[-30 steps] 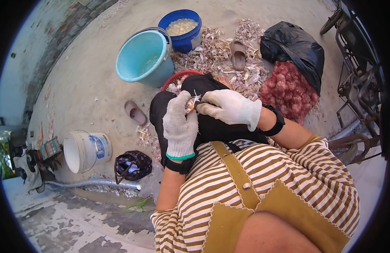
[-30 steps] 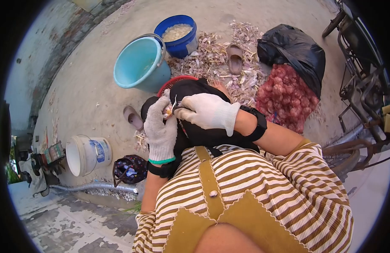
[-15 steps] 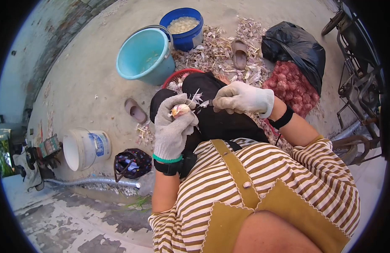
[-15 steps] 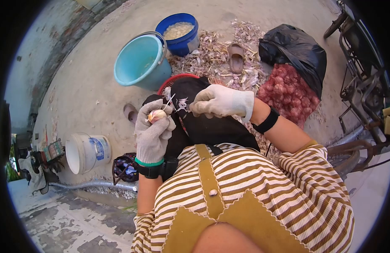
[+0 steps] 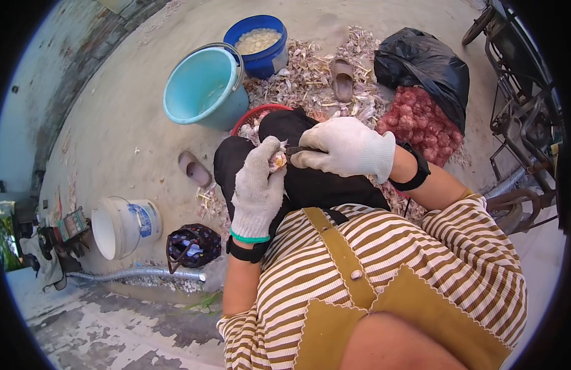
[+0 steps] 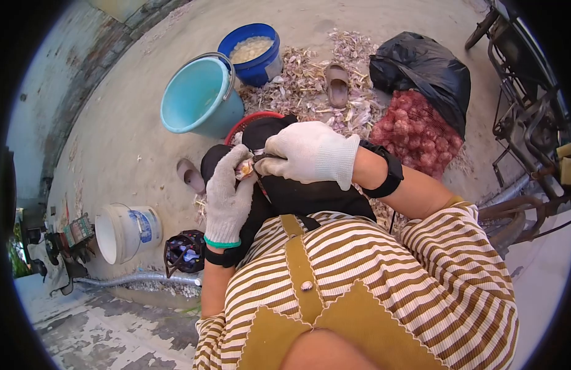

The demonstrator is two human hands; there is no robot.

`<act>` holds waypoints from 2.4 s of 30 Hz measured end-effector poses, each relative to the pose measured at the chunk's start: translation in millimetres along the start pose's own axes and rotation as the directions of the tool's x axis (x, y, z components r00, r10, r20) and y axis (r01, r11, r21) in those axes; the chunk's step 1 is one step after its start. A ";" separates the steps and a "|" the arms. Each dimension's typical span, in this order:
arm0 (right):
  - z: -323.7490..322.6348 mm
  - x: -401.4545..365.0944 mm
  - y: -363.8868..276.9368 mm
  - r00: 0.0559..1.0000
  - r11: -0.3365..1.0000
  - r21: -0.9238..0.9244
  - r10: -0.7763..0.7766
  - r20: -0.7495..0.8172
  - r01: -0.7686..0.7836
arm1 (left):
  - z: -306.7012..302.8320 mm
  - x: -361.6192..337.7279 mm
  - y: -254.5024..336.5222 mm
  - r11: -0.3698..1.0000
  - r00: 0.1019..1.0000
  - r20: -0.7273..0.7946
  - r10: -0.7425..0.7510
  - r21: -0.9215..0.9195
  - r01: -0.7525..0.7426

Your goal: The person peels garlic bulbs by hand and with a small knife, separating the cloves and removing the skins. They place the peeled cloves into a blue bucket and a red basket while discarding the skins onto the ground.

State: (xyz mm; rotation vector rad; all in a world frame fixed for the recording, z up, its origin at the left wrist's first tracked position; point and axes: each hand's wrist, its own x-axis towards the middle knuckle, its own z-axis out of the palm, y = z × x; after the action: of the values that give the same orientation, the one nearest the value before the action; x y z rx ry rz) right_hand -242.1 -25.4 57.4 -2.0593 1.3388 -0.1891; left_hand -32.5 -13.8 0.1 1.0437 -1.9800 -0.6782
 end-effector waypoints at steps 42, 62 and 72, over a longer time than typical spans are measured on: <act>31.1 20.2 18.5 0.900 0.891 0.155 -0.404 -0.165 0.428 | -8.5 -0.1 11.0 0.415 0.775 0.455 -0.438 -0.662 0.624; 30.6 14.8 -8.0 0.956 0.275 0.959 0.292 -0.017 -0.067 | -1.6 7.3 26.2 0.468 0.748 0.289 -0.597 -0.631 0.618; 28.0 8.5 1.6 0.977 0.270 0.941 0.109 0.183 -0.206 | -7.3 -0.8 22.8 0.367 0.772 0.387 -0.504 -0.713 0.597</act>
State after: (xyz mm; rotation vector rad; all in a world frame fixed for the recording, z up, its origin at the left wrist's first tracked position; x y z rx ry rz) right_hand -226.6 -20.5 33.0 -0.8297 0.9336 -0.6482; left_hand -36.1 -1.9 20.6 1.0427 -1.0349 -1.8510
